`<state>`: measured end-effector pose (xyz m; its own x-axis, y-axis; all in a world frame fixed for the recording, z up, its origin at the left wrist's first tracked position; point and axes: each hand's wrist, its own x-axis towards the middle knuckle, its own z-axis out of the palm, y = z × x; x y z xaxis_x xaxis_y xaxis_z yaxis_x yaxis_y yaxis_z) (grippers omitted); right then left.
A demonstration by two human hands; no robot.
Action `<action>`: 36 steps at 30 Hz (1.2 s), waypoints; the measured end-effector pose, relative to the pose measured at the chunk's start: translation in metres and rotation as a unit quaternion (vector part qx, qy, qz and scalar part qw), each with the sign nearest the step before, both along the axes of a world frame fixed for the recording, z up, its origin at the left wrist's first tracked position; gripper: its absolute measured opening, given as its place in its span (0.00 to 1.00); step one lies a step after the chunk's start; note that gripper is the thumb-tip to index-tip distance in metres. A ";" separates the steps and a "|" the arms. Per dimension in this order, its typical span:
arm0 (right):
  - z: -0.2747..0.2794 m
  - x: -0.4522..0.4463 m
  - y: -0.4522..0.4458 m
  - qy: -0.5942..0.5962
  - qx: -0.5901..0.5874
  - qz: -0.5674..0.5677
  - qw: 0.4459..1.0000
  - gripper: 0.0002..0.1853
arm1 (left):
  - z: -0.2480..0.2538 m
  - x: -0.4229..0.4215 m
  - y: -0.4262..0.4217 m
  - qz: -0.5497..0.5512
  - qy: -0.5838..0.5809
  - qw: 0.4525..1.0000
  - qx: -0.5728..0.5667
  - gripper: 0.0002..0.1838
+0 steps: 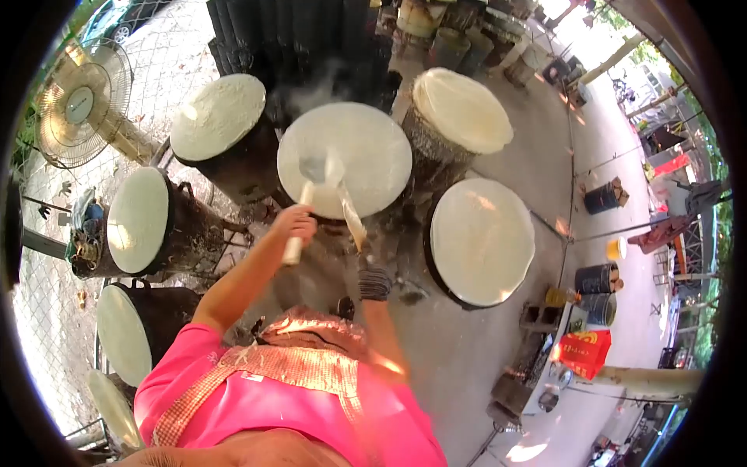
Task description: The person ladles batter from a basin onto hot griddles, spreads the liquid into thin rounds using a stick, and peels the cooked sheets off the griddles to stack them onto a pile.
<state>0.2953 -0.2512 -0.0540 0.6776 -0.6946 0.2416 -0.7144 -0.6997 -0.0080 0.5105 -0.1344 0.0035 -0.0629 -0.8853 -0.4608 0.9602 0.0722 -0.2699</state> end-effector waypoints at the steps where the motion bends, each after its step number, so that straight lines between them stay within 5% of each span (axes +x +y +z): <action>1: 0.021 -0.005 0.009 -0.014 0.206 -0.017 0.978 0.13 | 0.023 -0.006 0.036 -0.039 -0.045 0.998 0.014 0.13; 3: 0.000 -0.014 0.020 -0.138 0.043 -0.011 0.989 0.12 | 0.032 -0.041 0.090 0.009 -0.250 0.961 0.120 0.06; 4: -0.008 -0.023 0.027 -0.105 0.031 -0.007 0.994 0.12 | 0.044 -0.055 0.103 0.010 -0.315 0.929 0.196 0.03; 6: -0.027 -0.043 0.042 -0.041 0.005 0.003 0.999 0.14 | 0.017 -0.048 0.115 0.004 -0.176 0.971 0.160 0.10; 7: 0.003 -0.034 0.044 -0.086 0.070 0.016 0.994 0.16 | 0.002 -0.045 0.121 0.018 -0.043 0.995 0.084 0.13; 10: 0.016 -0.042 0.056 -0.257 0.172 0.020 0.951 0.18 | 0.021 -0.051 0.117 0.014 0.120 0.992 -0.032 0.15; 12: 0.024 -0.050 0.050 -0.289 0.263 -0.011 0.921 0.19 | 0.024 -0.063 0.125 0.016 0.104 0.992 -0.075 0.16; 13: 0.008 -0.055 0.044 -0.374 0.206 0.033 0.904 0.15 | 0.032 -0.072 0.128 0.017 0.103 0.991 -0.088 0.16; 15: -0.011 -0.088 0.046 -0.281 0.119 -0.020 0.952 0.14 | 0.027 -0.093 0.133 -0.002 0.113 0.985 -0.130 0.16; 17: 0.027 -0.128 0.033 -0.152 0.226 -0.127 0.954 0.15 | 0.014 -0.121 0.130 -0.024 0.138 0.979 -0.151 0.16; 18: 0.063 -0.146 0.024 -0.083 0.382 -0.192 0.900 0.17 | 0.010 -0.136 0.129 -0.026 0.148 0.979 -0.140 0.16; 19: 0.051 -0.185 0.004 -0.132 0.320 -0.192 0.918 0.18 | -0.011 -0.150 0.131 -0.055 0.150 0.971 -0.177 0.16; 22: -0.032 -0.307 -0.043 -0.274 0.155 -0.162 0.935 0.22 | -0.041 -0.199 0.136 -0.086 -0.027 0.972 -0.215 0.13; 24: -0.003 -0.374 -0.056 -0.235 0.245 -0.402 0.851 0.23 | -0.013 -0.236 0.132 -0.048 -0.283 0.955 -0.071 0.12; 26: -0.052 -0.465 -0.073 -0.293 0.228 -0.387 0.844 0.20 | -0.056 -0.250 0.124 -0.058 -0.181 0.974 -0.123 0.20; 28: -0.034 -0.484 -0.064 -0.211 0.184 -0.387 0.878 0.17 | -0.011 -0.262 0.079 -0.040 0.090 0.987 -0.124 0.16; 30: 0.022 -0.460 -0.033 -0.062 0.134 -0.383 0.912 0.16 | -0.024 -0.260 0.068 -0.059 0.148 0.982 -0.099 0.15; 32: 0.028 -0.460 0.002 -0.119 0.200 -0.339 0.912 0.17 | -0.019 -0.258 0.066 -0.072 0.171 0.981 -0.056 0.15; 36: 0.011 -0.454 0.018 -0.004 0.182 -0.202 0.962 0.19 | -0.014 -0.256 0.077 -0.064 0.160 0.984 -0.054 0.15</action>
<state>-0.1590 -0.2331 -0.0432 0.3332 -0.9407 -0.0633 -0.9265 -0.3142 -0.2072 0.2541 -0.0571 -0.0102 -0.3027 -0.9038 -0.3025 0.8245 -0.0891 -0.5587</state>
